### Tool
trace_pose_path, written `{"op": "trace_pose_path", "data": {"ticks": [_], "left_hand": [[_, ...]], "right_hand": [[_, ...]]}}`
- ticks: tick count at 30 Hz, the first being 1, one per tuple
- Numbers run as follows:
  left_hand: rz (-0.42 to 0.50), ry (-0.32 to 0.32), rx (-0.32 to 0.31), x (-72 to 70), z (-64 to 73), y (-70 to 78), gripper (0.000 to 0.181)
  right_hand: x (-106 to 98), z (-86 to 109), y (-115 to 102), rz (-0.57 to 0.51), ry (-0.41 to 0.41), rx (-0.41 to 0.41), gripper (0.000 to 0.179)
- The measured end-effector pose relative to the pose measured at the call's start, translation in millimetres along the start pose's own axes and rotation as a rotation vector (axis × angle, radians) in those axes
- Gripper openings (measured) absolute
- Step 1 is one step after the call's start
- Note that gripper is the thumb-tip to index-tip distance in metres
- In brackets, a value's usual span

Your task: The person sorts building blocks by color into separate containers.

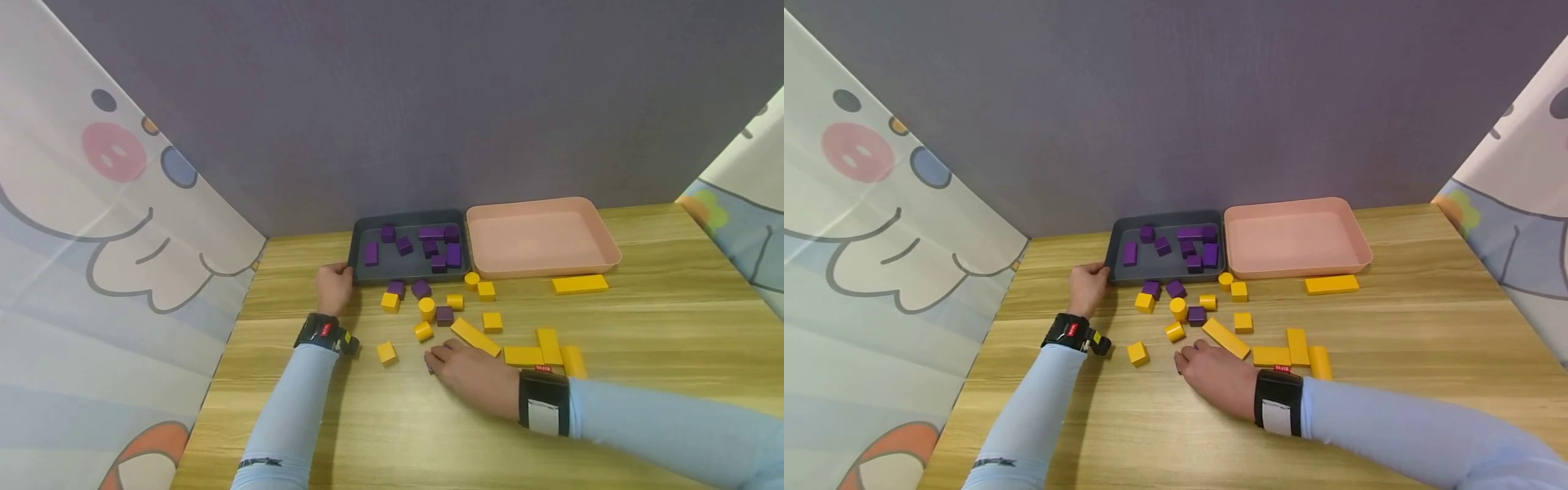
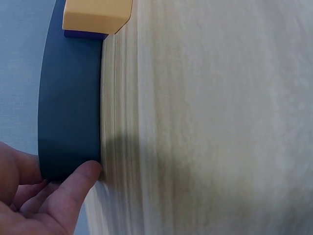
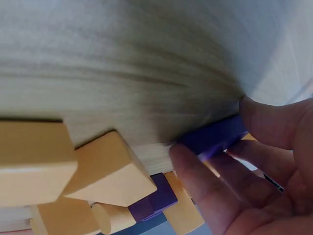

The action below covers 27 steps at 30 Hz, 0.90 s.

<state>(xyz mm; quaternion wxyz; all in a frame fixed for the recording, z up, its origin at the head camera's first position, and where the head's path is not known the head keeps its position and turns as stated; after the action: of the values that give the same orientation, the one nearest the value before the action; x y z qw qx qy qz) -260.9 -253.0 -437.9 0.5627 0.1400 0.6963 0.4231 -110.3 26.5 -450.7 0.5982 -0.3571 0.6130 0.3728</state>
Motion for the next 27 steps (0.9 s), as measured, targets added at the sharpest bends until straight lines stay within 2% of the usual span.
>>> {"op": "trace_pose_path", "data": {"ticks": [7, 14, 16, 21, 27], "left_hand": [[0.001, 0.011, 0.021, 0.2, -0.9, 0.6, 0.028], [0.003, 0.018, 0.006, 1.8, -0.7, -1.7, 0.027], [0.002, 0.023, 0.005, 1.9, -0.4, -2.0, 0.027], [0.003, 0.031, 0.017, 1.7, -0.8, -2.0, 0.027], [0.02, 0.032, 0.024, 1.6, 0.1, -2.8, 0.026]], "right_hand": [[1, -2.0, 2, -0.104, 0.014, -0.008, 0.043], [0, -0.2, 3, -0.11, 0.021, -0.052, 0.042], [-6, 0.0, 3, -0.112, 0.056, -0.061, 0.042], [-31, -6.5, 10, -0.12, 0.22, -0.071, 0.04], [-74, -38.3, 37, -0.128, 0.36, -0.042, 0.047]]}}
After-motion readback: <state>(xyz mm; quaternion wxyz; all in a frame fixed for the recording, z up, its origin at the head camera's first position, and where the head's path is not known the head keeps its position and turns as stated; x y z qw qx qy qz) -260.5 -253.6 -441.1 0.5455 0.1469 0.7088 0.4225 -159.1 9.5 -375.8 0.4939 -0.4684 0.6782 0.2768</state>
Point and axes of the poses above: each hand's wrist, its own z-axis away from the middle knuckle, its own x-axis out of the palm, y = z × x, the point moved 2 cm from there along -z, towards the middle knuckle, and after that the axes turned 7 degrees about -x, right-handed, at the moved point
